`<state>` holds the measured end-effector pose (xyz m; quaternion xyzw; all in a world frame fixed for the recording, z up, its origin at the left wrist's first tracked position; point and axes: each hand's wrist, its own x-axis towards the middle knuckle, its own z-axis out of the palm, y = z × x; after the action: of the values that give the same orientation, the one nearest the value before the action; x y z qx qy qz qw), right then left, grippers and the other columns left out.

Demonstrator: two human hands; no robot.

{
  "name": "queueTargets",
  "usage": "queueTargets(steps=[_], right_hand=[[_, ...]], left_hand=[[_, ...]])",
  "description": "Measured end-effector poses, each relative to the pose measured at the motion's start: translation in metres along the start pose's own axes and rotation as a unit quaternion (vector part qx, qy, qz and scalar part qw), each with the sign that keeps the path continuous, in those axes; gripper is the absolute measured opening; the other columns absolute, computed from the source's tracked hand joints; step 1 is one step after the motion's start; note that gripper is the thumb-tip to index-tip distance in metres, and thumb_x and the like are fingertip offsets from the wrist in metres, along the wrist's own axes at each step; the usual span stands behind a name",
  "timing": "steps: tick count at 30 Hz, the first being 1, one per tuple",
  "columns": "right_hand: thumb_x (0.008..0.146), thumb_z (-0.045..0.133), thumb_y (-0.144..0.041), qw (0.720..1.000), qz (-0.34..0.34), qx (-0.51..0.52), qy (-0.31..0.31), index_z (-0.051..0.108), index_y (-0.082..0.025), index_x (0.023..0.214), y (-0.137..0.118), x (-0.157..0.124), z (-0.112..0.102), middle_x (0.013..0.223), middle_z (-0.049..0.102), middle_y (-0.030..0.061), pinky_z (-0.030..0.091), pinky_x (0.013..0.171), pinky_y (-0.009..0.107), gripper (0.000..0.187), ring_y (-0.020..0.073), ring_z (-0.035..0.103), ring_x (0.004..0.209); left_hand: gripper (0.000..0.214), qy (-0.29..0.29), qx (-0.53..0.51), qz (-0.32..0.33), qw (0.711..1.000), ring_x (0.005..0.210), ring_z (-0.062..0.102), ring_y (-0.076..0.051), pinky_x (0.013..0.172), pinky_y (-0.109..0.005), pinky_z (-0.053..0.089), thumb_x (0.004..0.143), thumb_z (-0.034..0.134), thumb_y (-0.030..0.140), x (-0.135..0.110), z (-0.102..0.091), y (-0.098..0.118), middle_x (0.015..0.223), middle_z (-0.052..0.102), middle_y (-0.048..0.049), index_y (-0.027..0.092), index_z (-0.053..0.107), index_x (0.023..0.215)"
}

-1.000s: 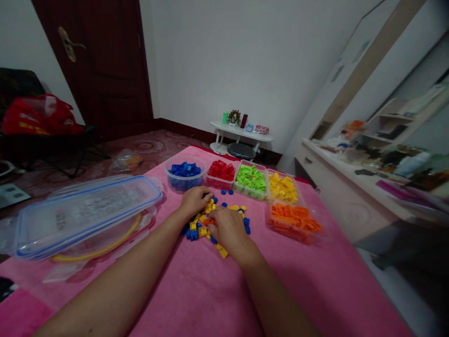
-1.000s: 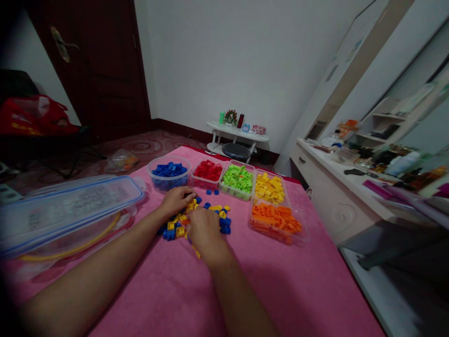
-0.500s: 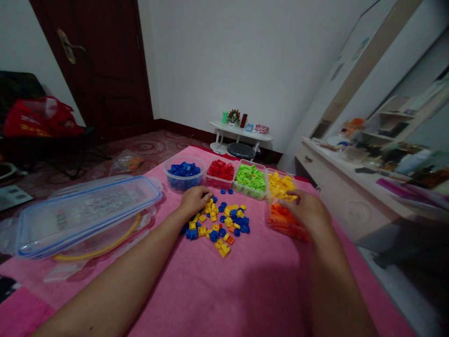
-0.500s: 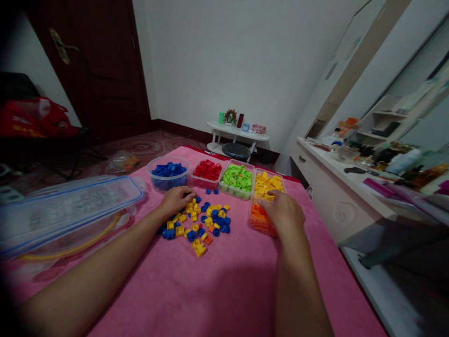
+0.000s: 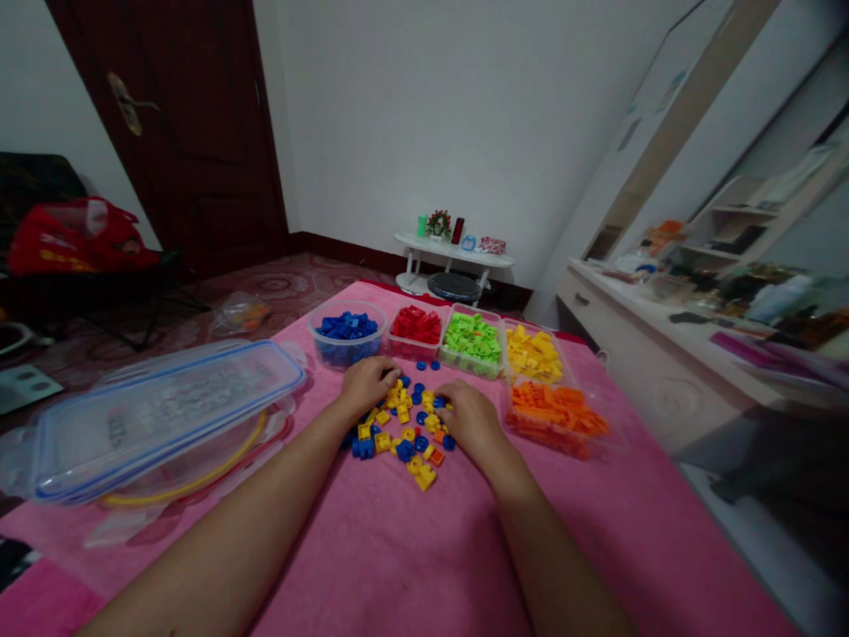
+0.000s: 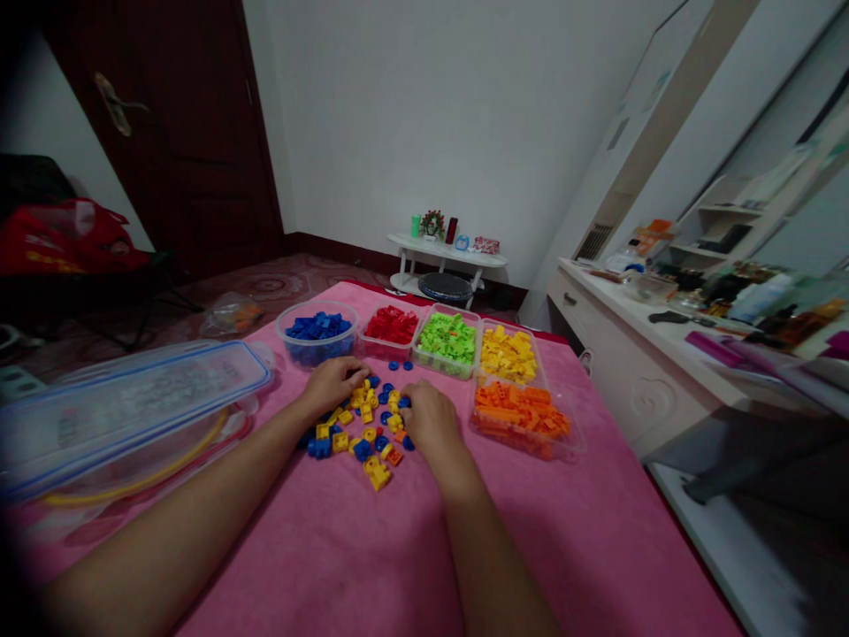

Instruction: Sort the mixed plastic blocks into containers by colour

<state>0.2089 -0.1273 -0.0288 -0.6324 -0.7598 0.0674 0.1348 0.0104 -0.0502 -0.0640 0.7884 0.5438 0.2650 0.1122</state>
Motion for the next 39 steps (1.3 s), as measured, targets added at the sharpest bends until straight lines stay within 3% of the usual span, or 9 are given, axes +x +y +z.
queueTargets(steps=[6,11,14,19,27,32,34,35,39], right_hand=[[0.071,0.056,-0.014,0.996,0.044,0.013,0.078,0.063,-0.021,0.097,0.007,0.0,-0.031,0.09,0.068,0.0025,0.037,0.064,0.024,0.028,0.0158,0.06,0.079],[0.071,0.059,-0.019,0.998,0.047,-0.029,0.029,0.067,-0.022,0.099,0.017,-0.007,-0.054,0.083,0.068,0.0033,0.036,0.062,0.025,0.029,0.0168,0.06,0.074],[0.071,0.062,-0.022,0.999,0.025,-0.035,-0.002,0.066,-0.026,0.111,0.015,-0.012,-0.052,0.096,0.07,0.0042,0.04,0.07,0.026,0.041,0.0192,0.062,0.088],[0.072,0.062,-0.019,0.994,-0.009,-0.068,-0.08,0.073,-0.028,0.094,0.003,-0.017,-0.038,0.096,0.072,0.0043,0.044,0.074,0.029,0.027,0.0215,0.064,0.091],[0.072,0.062,-0.019,0.995,0.019,-0.084,-0.054,0.072,-0.024,0.089,0.002,-0.014,-0.037,0.093,0.072,0.006,0.041,0.069,0.029,0.021,0.0222,0.064,0.088],[0.074,0.061,-0.023,0.998,0.029,-0.048,0.014,0.07,-0.022,0.087,0.0,-0.012,-0.055,0.084,0.07,0.0057,0.038,0.065,0.027,0.015,0.0202,0.063,0.08],[0.077,0.06,-0.024,0.999,0.006,-0.005,0.05,0.069,-0.021,0.085,-0.004,-0.012,-0.059,0.082,0.07,0.0049,0.038,0.065,0.026,0.013,0.0182,0.062,0.077],[0.078,0.06,-0.024,0.998,-0.011,0.024,0.063,0.069,-0.021,0.085,-0.007,-0.012,-0.06,0.082,0.07,0.0044,0.039,0.065,0.026,0.013,0.0173,0.062,0.075],[0.076,0.063,-0.02,0.981,-0.073,0.15,0.102,0.069,-0.02,0.096,-0.018,-0.011,-0.056,0.089,0.071,0.0042,0.042,0.069,0.026,0.022,0.0161,0.061,0.076]], left_hand=[[0.026,-0.002,-0.006,0.003,1.0,0.084,0.063,-0.017,0.062,-0.024,0.036,0.086,0.048,0.034,0.0,0.0,0.0,0.091,0.072,-0.0015,0.024,0.072,0.088],[0.027,-0.014,-0.005,-0.005,1.0,0.086,0.063,-0.017,0.064,-0.024,0.037,0.086,0.048,0.033,0.001,-0.001,0.002,0.094,0.073,-0.0015,0.024,0.073,0.09],[0.026,-0.014,-0.002,-0.008,1.0,0.087,0.063,-0.017,0.065,-0.024,0.038,0.086,0.048,0.033,0.001,-0.001,0.002,0.095,0.073,-0.0018,0.024,0.072,0.09],[0.026,-0.005,0.008,0.001,1.0,0.088,0.063,-0.018,0.066,-0.024,0.039,0.086,0.048,0.033,0.0,0.0,0.001,0.096,0.073,-0.0023,0.024,0.072,0.09],[0.025,0.0,-0.028,0.049,0.998,0.088,0.064,-0.018,0.073,-0.024,0.045,0.084,0.049,0.023,0.001,-0.005,0.003,0.097,0.072,-0.004,0.022,0.071,0.095],[0.022,0.004,-0.18,0.062,0.982,0.09,0.063,-0.018,0.081,-0.026,0.048,0.082,0.054,0.019,0.003,-0.015,0.035,0.098,0.071,-0.0053,0.018,0.07,0.096],[0.023,-0.031,-0.331,-0.018,0.943,0.083,0.064,-0.017,0.075,-0.027,0.051,0.085,0.054,0.029,0.0,-0.019,0.054,0.094,0.07,-0.0064,0.016,0.068,0.096],[0.028,-0.063,-0.42,-0.074,0.902,0.079,0.065,-0.017,0.07,-0.026,0.052,0.087,0.052,0.036,-0.002,-0.02,0.062,0.092,0.069,-0.0069,0.015,0.066,0.099],[0.043,-0.233,-0.681,-0.248,0.649,0.061,0.063,-0.012,0.061,-0.027,0.055,0.091,0.04,0.051,-0.01,-0.021,0.079,0.082,0.064,-0.0064,0.015,0.058,0.105]])
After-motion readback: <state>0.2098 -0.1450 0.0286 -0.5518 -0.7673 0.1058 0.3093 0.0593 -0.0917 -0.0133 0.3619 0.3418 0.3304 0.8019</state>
